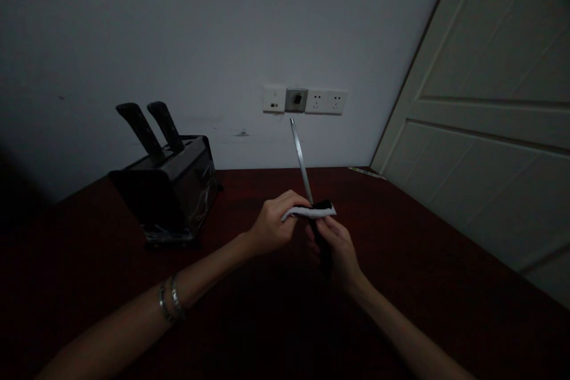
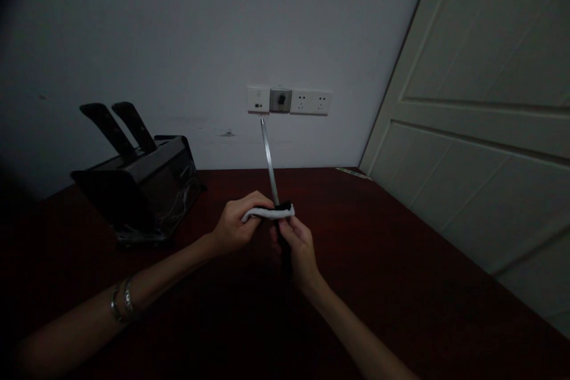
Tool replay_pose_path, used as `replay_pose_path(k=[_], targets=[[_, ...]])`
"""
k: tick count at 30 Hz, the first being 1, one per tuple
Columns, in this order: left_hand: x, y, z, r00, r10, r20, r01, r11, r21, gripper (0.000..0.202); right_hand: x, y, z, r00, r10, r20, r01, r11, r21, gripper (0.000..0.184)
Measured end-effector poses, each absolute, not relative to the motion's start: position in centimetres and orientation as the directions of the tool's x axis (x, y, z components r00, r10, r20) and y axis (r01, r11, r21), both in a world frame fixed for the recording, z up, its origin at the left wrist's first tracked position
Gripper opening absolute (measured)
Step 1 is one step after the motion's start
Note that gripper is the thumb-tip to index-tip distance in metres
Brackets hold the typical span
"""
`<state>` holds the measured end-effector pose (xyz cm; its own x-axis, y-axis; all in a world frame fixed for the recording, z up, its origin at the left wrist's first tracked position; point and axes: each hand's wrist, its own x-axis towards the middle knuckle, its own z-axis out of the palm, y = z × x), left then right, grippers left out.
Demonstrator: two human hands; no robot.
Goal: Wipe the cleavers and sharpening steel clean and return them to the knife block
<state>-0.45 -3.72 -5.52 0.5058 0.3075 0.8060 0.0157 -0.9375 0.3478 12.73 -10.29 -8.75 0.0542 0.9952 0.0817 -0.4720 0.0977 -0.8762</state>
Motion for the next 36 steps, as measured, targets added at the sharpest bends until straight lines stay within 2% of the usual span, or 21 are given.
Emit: replay_pose_path(k=[7,15,19,23,26,30,36], targets=[[-0.5,-3.8,-5.6,0.499,0.376,0.78,0.014,-0.904,0.427,0.025,12.7,-10.5,-8.8,-0.022,0.996,0.084,-0.552,0.058,-0.832,0.024],[-0.9,-3.2,-5.2,0.481,0.522,0.704,0.053,-0.819,0.572,0.024,13.4,-10.4,-8.2,-0.12,0.988,0.095,-0.608,0.002,-0.794,0.023],[-1.3,-3.0,-4.0,0.316,0.598,0.736,0.073,-0.789,0.61,0.013,13.4,-10.4,-8.1,-0.172,0.976,0.136,-0.606,0.004,-0.796,0.021],[-1.9,-2.4,-3.5,0.121,0.627,0.77,0.135,-0.779,0.613,0.009,13.1,-10.3,-8.3,-0.144,0.982,0.119,-0.529,0.025,-0.849,0.019],[-2.1,-2.2,-3.5,0.072,0.612,0.788,0.156,-0.787,0.597,0.009,13.1,-10.2,-8.4,-0.091,0.988,0.127,-0.488,0.067,-0.87,0.024],[-1.7,-2.9,-3.7,0.178,0.547,0.818,0.163,-0.836,0.524,0.014,13.1,-10.2,-8.5,-0.035,0.988,0.15,-0.435,0.12,-0.892,0.024],[-0.5,-4.2,-4.6,0.437,0.284,0.854,0.053,-0.955,0.29,0.024,12.7,-10.0,-9.2,0.031,0.989,0.148,-0.415,0.147,-0.898,0.023]])
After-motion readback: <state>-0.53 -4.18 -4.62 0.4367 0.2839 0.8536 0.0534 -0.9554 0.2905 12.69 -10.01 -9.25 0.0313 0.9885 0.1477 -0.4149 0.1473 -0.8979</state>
